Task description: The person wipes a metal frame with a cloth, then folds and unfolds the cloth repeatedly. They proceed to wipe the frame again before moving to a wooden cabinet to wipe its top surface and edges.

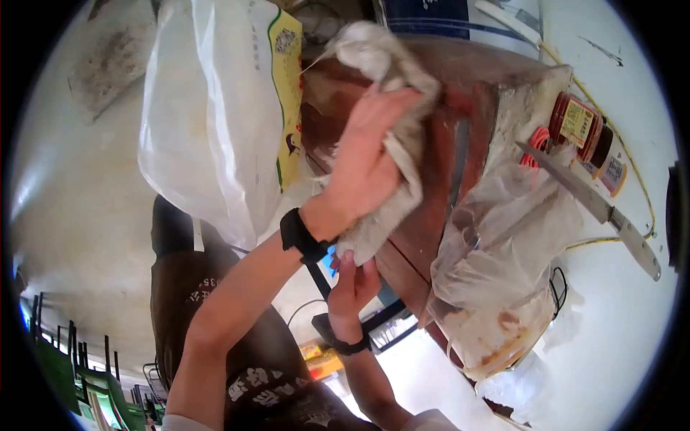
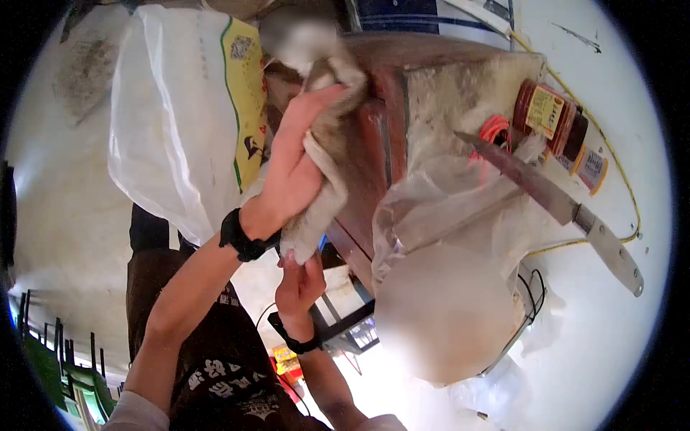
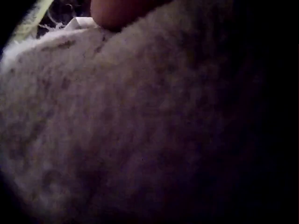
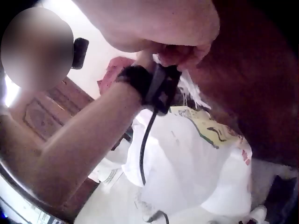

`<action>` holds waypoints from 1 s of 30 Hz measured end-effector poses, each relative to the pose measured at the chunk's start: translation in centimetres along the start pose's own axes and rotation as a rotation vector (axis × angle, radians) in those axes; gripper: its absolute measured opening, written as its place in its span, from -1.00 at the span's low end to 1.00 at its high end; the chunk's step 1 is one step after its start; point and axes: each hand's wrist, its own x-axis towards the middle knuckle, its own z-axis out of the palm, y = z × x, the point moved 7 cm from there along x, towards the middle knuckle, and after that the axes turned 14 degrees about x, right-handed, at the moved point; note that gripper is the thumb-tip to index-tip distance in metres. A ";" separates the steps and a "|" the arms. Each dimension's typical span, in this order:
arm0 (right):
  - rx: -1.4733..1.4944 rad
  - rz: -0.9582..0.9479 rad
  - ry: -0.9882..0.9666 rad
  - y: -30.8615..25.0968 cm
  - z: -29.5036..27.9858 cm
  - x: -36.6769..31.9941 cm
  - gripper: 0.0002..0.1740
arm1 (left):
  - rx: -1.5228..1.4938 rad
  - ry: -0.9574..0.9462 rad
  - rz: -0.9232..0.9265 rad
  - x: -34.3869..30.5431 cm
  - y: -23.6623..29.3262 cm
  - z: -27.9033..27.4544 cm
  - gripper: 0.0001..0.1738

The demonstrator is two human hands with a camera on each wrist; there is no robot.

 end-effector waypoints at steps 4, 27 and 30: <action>0.023 0.042 0.131 0.7 -1.3 -0.5 -0.87 | -0.039 0.045 0.189 -0.1 1.5 0.4 -0.49; 0.233 0.222 0.056 7.3 -1.1 4.1 -0.80 | 0.460 0.041 0.053 -0.6 -0.6 0.1 -0.39; 0.280 0.240 0.065 6.8 -0.9 3.9 -0.82 | 0.489 0.091 0.036 -0.3 -1.8 0.4 -0.39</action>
